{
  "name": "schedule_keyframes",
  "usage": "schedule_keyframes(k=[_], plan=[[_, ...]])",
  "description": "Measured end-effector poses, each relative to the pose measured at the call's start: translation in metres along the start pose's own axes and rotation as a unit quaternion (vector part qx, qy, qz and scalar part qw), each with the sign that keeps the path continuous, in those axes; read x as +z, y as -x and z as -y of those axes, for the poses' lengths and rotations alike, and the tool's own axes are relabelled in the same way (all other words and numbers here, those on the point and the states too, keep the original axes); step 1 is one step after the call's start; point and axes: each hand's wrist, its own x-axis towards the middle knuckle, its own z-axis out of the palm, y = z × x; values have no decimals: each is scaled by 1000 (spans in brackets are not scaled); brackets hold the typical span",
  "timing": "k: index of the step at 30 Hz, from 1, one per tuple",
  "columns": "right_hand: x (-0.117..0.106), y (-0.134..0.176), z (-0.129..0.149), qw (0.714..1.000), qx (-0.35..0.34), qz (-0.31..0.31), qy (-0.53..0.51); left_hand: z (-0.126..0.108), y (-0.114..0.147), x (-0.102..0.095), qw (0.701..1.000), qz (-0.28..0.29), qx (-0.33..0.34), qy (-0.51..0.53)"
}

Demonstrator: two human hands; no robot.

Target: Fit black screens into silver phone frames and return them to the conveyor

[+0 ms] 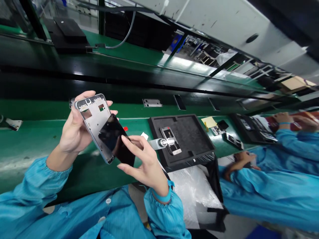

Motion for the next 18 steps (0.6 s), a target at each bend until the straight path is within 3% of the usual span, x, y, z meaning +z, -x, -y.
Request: schedule_keyframes(k=[4,7,14,18], plan=[[26,-9,-3,991,49,-75,-95,6,-2,-8,999,31,-21,-28],[39,-17,-5,985,75,-83,-132,9,-4,-12,997,43,-13,-67],[40,-24,-6,992,36,-71,-94,9,-7,-12,978,98,95,-155],[39,-26,-10,996,8,-67,-60,7,-6,-13,970,133,111,-169]])
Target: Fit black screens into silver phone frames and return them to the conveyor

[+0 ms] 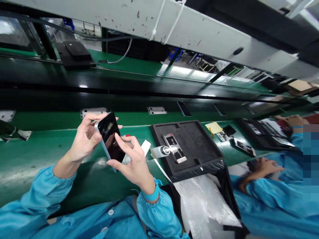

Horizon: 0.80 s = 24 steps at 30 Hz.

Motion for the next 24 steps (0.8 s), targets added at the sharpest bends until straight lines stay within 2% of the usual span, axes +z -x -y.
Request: schedule_keyframes(k=[4,10,12,14,17,20,24], plan=[[6,-3,-8,1000,-19,3,10,2,3,5,1000,-2,-12,13],[24,-1,-13,1000,9,-19,-12,15,5,21,986,-113,-74,95],[22,-4,-8,995,43,-66,-59,16,6,25,983,-99,-103,115],[16,-10,-1,983,97,-91,-128,15,8,29,984,-60,-128,113],[4,-19,9,962,173,-41,-207,10,12,35,987,-32,-138,71],[-3,-25,13,958,175,-28,-226,6,16,39,990,-37,-132,31],[1,-28,5,960,165,-43,-220,8,18,39,995,-52,-70,-58]])
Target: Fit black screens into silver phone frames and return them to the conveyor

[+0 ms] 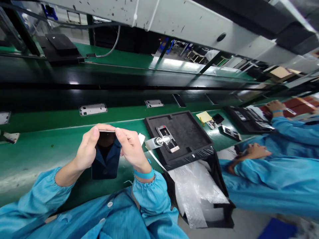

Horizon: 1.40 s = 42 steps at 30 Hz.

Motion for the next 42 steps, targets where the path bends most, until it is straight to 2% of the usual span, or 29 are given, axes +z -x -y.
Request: schedule_keyframes(k=[2,4,5,7,9,11,15,19,21,25,27,29,34,37,40,42], plan=[[2,-2,-8,1000,0,-15,-10,1,-4,-3,1000,-22,8,-5],[6,0,-16,999,8,-9,-45,-1,-12,-10,997,-53,-23,47],[8,3,-19,998,18,15,-63,-4,-17,-15,993,-74,-42,85],[13,12,-25,991,44,101,-80,-12,-26,-26,978,-129,-65,150],[16,21,-28,980,59,177,-70,-21,-34,-36,964,-183,-71,180],[18,28,-30,976,58,199,-63,-28,-37,-42,954,-216,-82,191],[21,29,-38,980,50,181,-59,-31,-36,-41,948,-223,-101,206],[29,26,-48,974,57,166,-145,-27,-33,-34,940,-251,-89,211],[34,26,-51,973,54,152,-164,-26,-33,-31,941,-259,-79,205],[43,25,-57,973,57,163,-157,-24,-33,-27,944,-273,-29,186],[45,24,-61,972,63,161,-159,-21,-33,-28,943,-278,-25,181],[45,23,-64,972,73,175,-140,-16,-34,-28,942,-285,-26,175],[48,18,-63,957,71,247,-136,-3,-38,-26,939,-306,19,159],[52,14,-64,954,84,258,-125,3,-40,-24,932,-327,7,154],[43,16,-65,957,108,244,-114,10,-48,-22,926,-336,-41,167],[21,22,-65,958,120,239,-104,20,-64,-20,928,-323,-66,175]])
